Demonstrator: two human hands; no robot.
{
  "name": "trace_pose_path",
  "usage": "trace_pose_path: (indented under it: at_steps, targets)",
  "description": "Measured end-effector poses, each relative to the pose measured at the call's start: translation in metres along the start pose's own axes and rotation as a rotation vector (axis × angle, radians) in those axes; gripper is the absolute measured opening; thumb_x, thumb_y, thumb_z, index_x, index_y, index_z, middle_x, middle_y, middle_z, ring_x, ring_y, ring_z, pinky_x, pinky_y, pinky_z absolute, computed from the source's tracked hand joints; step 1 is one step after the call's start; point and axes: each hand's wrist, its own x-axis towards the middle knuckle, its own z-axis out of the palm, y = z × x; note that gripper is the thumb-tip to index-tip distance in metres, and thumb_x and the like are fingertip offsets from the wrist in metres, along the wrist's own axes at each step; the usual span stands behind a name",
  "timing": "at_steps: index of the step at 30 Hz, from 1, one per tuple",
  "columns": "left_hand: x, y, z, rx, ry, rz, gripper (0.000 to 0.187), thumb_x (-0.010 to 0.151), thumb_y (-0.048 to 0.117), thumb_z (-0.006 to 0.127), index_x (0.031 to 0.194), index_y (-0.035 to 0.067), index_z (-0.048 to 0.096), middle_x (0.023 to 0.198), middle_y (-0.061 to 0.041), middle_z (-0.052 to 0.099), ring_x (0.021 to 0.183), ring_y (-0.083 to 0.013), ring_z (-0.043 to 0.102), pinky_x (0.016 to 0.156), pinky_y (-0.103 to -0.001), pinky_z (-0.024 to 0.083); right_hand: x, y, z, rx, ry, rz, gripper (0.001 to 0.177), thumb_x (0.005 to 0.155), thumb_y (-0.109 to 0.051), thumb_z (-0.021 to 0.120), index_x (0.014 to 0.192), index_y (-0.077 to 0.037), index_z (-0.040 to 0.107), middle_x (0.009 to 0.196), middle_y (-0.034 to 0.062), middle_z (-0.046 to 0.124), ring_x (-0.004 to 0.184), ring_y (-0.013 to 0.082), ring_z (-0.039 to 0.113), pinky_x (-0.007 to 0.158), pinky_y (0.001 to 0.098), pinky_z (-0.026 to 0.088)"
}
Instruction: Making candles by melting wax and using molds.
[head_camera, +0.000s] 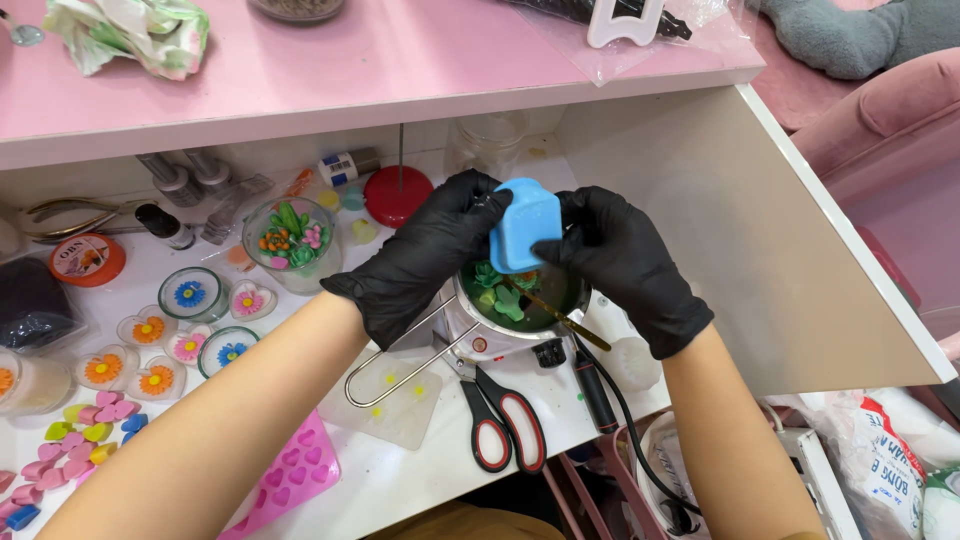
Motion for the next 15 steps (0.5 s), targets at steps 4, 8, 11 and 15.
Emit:
trace_pose_path:
  at_steps: [4, 8, 11, 15]
  targets:
    - [0.003, -0.001, -0.001, 0.027, 0.019, -0.007, 0.028, 0.100, 0.033, 0.061, 0.113, 0.008, 0.063, 0.094, 0.000, 0.063, 0.084, -0.0094, 0.057, 0.073, -0.027, 0.050, -0.003, -0.020, 0.013, -0.273, -0.012, -0.035, 0.062, 0.064, -0.016, 0.093, 0.117, -0.005, 0.062, 0.100, 0.0004, 0.074, 0.092, 0.0096, 0.071, 0.080, 0.0279, 0.060]
    - [0.001, 0.000, 0.001, 0.053, -0.030, 0.057, 0.029, 0.100, 0.034, 0.063, 0.114, 0.008, 0.063, 0.097, 0.000, 0.064, 0.087, -0.0089, 0.058, 0.076, -0.027, 0.052, 0.005, 0.015, 0.008, -0.383, 0.166, -0.021, 0.046, 0.072, -0.016, 0.097, 0.099, 0.002, 0.064, 0.087, 0.0077, 0.066, 0.083, 0.0149, 0.062, 0.076, 0.0318, 0.056]
    - [0.001, -0.002, -0.003, 0.068, -0.007, 0.038, 0.030, 0.099, 0.035, 0.063, 0.115, 0.009, 0.063, 0.098, -0.001, 0.064, 0.088, -0.0100, 0.058, 0.076, -0.028, 0.052, 0.010, 0.034, -0.004, -0.180, 0.138, -0.119, 0.023, 0.091, -0.011, 0.085, 0.100, 0.001, 0.067, 0.090, 0.0069, 0.065, 0.087, 0.0140, 0.059, 0.080, 0.0316, 0.054]
    - [-0.002, -0.001, -0.009, 0.057, 0.021, 0.045, 0.031, 0.100, 0.036, 0.060, 0.117, 0.010, 0.063, 0.104, -0.001, 0.066, 0.094, -0.0099, 0.060, 0.079, -0.028, 0.053, 0.011, 0.027, -0.015, -0.070, 0.044, -0.229, 0.021, 0.098, -0.009, 0.064, 0.118, -0.003, 0.070, 0.106, 0.0014, 0.075, 0.099, 0.0100, 0.068, 0.090, 0.0282, 0.056]
